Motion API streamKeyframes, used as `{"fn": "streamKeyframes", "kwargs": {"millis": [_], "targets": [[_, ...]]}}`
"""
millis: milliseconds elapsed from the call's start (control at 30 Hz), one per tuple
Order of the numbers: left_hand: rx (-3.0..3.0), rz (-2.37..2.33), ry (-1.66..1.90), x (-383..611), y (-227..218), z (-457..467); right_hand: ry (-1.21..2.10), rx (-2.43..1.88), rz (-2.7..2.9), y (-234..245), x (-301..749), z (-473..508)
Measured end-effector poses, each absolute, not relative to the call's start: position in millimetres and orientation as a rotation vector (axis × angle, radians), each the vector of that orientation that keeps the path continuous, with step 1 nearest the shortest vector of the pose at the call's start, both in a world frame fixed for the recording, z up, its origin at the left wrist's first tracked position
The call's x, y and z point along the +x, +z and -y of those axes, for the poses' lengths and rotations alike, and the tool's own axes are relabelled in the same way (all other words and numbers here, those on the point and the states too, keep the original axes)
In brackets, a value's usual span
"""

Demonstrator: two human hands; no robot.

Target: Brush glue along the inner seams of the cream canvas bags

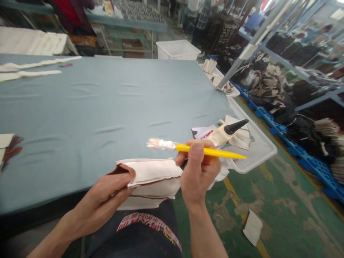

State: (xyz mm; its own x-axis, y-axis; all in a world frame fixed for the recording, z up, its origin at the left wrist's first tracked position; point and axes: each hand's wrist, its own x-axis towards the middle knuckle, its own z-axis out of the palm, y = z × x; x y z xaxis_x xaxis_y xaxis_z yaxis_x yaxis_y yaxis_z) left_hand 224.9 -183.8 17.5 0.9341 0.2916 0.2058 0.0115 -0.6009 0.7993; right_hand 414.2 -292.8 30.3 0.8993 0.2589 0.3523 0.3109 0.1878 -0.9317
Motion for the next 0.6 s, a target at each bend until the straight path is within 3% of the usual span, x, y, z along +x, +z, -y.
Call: {"fn": "streamKeyframes", "kwargs": {"millis": [333, 600], "targets": [[2.356, -0.077, 0.730, 223.5, 2.2, 195.5, 0.174, -1.439, 0.459, 39.8, 378.9, 337.5], [2.414, 0.027, 0.846, 230.0, -9.3, 191.3, 0.087, -1.541, 0.475, 33.1, 385.4, 337.5]]}}
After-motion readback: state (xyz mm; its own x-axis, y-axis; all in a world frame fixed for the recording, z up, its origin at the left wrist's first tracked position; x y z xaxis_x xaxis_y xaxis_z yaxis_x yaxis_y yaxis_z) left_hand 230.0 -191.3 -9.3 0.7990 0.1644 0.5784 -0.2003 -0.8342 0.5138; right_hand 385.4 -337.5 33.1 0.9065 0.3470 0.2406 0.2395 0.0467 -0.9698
